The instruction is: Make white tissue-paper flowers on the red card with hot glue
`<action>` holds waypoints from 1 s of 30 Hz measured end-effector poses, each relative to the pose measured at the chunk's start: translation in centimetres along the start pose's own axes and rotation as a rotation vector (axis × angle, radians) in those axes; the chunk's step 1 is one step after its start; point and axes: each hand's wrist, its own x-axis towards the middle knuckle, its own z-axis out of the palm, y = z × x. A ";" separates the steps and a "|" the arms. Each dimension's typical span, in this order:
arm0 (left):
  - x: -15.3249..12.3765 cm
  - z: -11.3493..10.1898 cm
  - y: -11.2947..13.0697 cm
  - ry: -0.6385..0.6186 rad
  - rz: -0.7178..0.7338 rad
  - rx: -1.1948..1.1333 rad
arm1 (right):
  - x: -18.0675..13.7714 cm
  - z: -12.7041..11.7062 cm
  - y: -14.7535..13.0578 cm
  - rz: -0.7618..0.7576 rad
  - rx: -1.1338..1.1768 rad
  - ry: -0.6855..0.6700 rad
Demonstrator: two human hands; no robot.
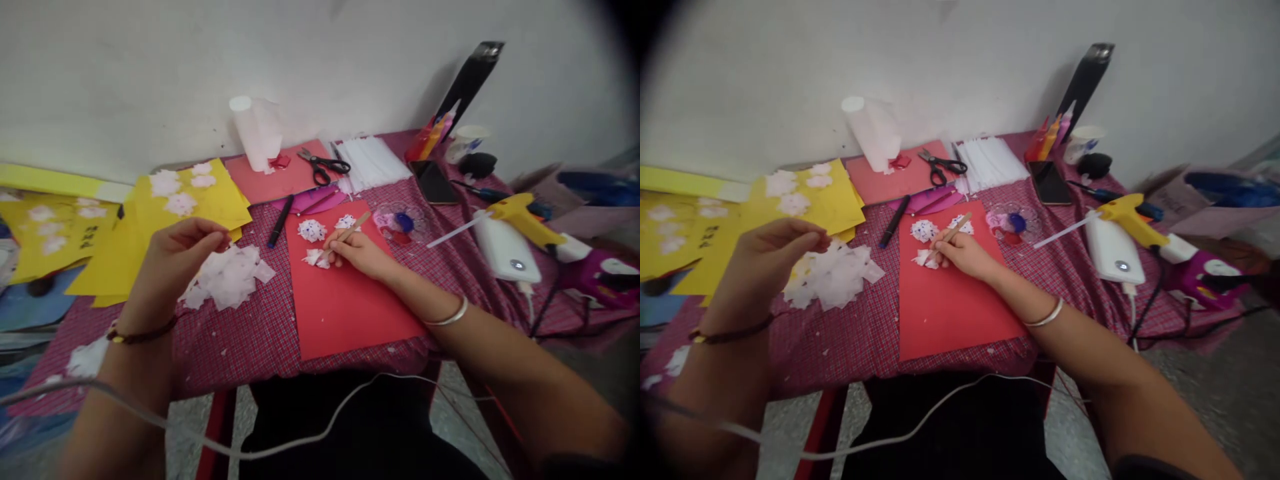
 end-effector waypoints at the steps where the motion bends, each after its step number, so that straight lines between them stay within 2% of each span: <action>1: -0.6 -0.4 -0.4 -0.055 0.012 0.088 | 0.0 0.0 0.0 0.000 -0.001 0.001; 3: -1.6 -0.4 -1.8 -0.183 0.133 0.297 | 0.0 0.1 -0.2 0.003 -0.007 0.002; 6: -2.6 1.3 -3.6 -0.327 0.424 0.599 | 0.0 0.2 -0.5 0.013 -0.009 -0.004; 9: -2.7 3.5 -3.9 -0.381 0.574 0.780 | 0.0 0.4 -0.7 0.030 0.000 0.004; 11: -2.3 4.4 -3.2 -0.344 0.584 0.782 | 0.0 0.5 -0.8 0.032 0.005 0.015; 13: -1.7 4.9 -2.0 -0.231 0.492 0.672 | 0.0 0.6 -0.9 0.032 0.015 0.011; 15: -1.0 5.5 -0.8 -0.141 0.266 0.440 | 0.0 0.6 -1.0 0.030 0.029 0.011; 18: -0.4 7.4 0.6 -0.176 -0.146 -0.066 | -0.2 0.5 -1.3 -0.032 0.062 0.080; 21: -0.3 10.2 1.0 -0.229 -0.394 -0.468 | -0.7 0.3 -1.7 -0.178 0.130 0.169; 25: -0.9 12.7 0.9 -0.276 -0.536 -0.624 | -1.5 1.1 -2.0 -0.296 0.124 0.090; 27: -1.2 13.0 0.7 -0.298 -0.561 -0.642 | -1.8 1.7 -2.0 -0.319 0.065 0.053; 30: -1.3 12.8 0.4 -0.299 -0.562 -0.660 | -2.0 2.3 -1.8 -0.342 -0.020 0.070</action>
